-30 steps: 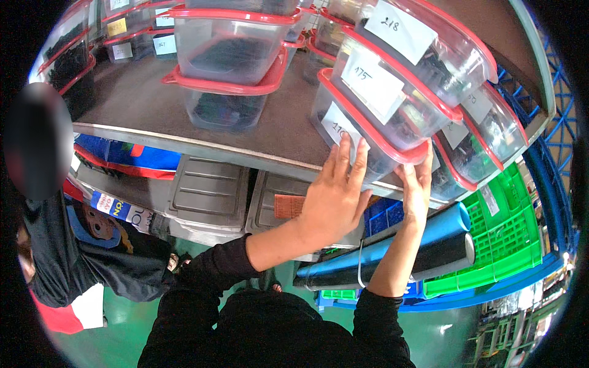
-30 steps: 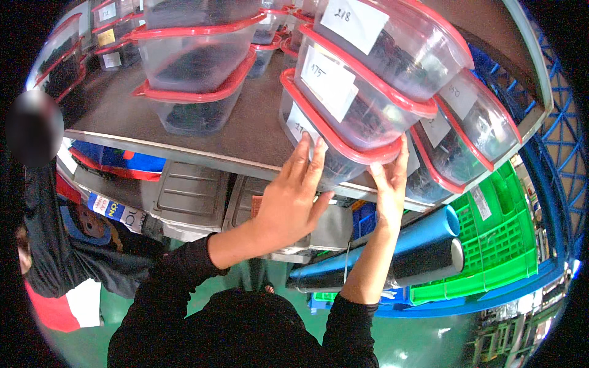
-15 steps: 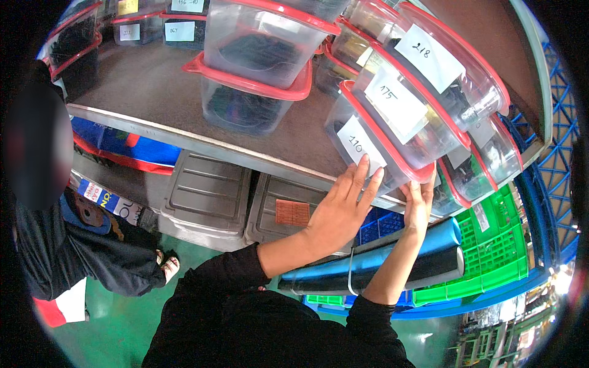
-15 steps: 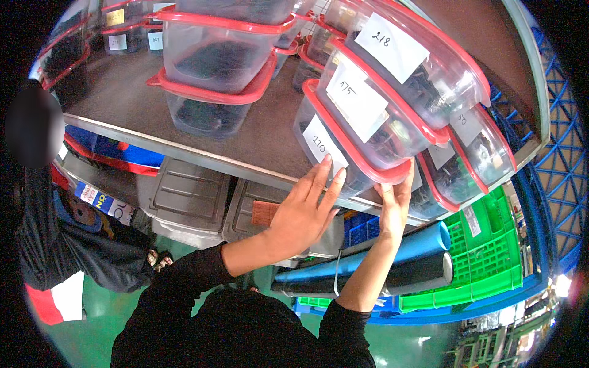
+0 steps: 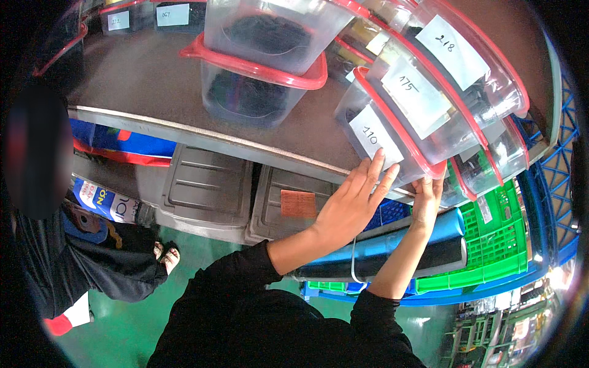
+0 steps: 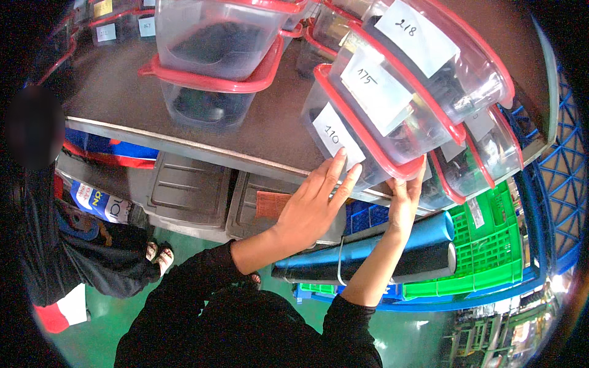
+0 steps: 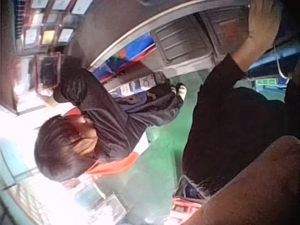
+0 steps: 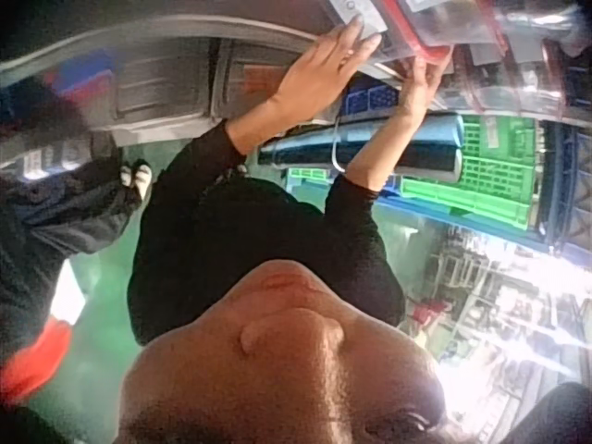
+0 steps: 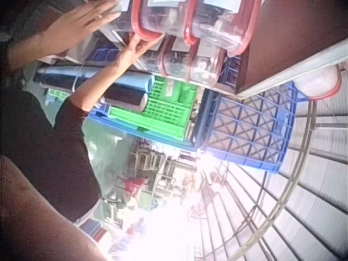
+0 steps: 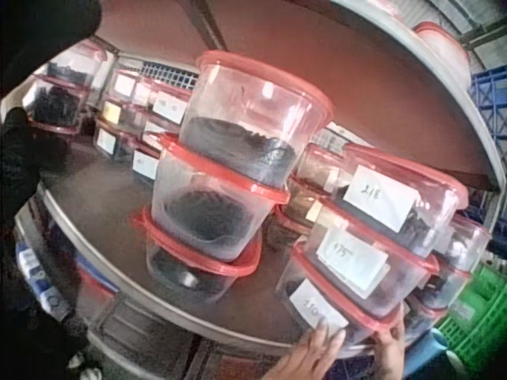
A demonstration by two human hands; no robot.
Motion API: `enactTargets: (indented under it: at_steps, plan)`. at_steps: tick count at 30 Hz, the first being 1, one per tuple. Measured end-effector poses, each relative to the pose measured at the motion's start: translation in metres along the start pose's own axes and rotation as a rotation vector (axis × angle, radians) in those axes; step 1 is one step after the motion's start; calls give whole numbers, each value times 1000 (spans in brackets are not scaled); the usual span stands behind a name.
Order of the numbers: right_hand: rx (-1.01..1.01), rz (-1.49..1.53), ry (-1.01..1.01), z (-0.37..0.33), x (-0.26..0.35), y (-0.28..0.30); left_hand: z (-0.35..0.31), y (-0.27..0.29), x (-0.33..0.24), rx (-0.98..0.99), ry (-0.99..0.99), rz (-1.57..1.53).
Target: The person moves and stacks clear plastic containers with red latches on metal shelves. They also handle gray plastic bins and a blue bag, placing them on the shelves and a nearby table.
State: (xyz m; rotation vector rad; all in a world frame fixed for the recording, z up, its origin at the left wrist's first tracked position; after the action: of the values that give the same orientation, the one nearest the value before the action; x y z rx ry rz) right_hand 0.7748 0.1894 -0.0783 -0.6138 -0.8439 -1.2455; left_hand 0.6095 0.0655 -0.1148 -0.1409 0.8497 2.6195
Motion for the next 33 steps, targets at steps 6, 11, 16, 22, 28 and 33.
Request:
enactTargets:
  at_steps: [6,11,16,22,28,33]
  plan:
    - [6,4,13,0,0,-2,0,3,2,-4,1,3]
    - [-32,10,23,-1,-6,5,0,0,2,0,6,-27]
    - [-40,-74,14,-2,-4,1,0,-1,3,-15,8,-55]
    - [-20,-53,38,-1,-2,-2,1,3,4,22,0,-122]
    - [-8,-21,80,-7,17,-18,13,22,3,-130,125,-540]
    - [7,-317,76,-39,48,-55,41,41,29,-69,124,-748]
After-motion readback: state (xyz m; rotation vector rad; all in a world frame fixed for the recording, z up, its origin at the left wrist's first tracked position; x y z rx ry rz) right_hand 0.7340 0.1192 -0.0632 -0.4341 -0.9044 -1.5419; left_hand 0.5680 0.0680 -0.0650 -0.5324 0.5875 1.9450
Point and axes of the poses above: each hand's wrist, its own z-axis towards the middle knuckle, its own y-axis out of the back of the hand, x = y × z, the point moved 3 cm from there along z, towards the middle knuckle, and after that the axes turned 1 degree about x, right-handed, at the moved point
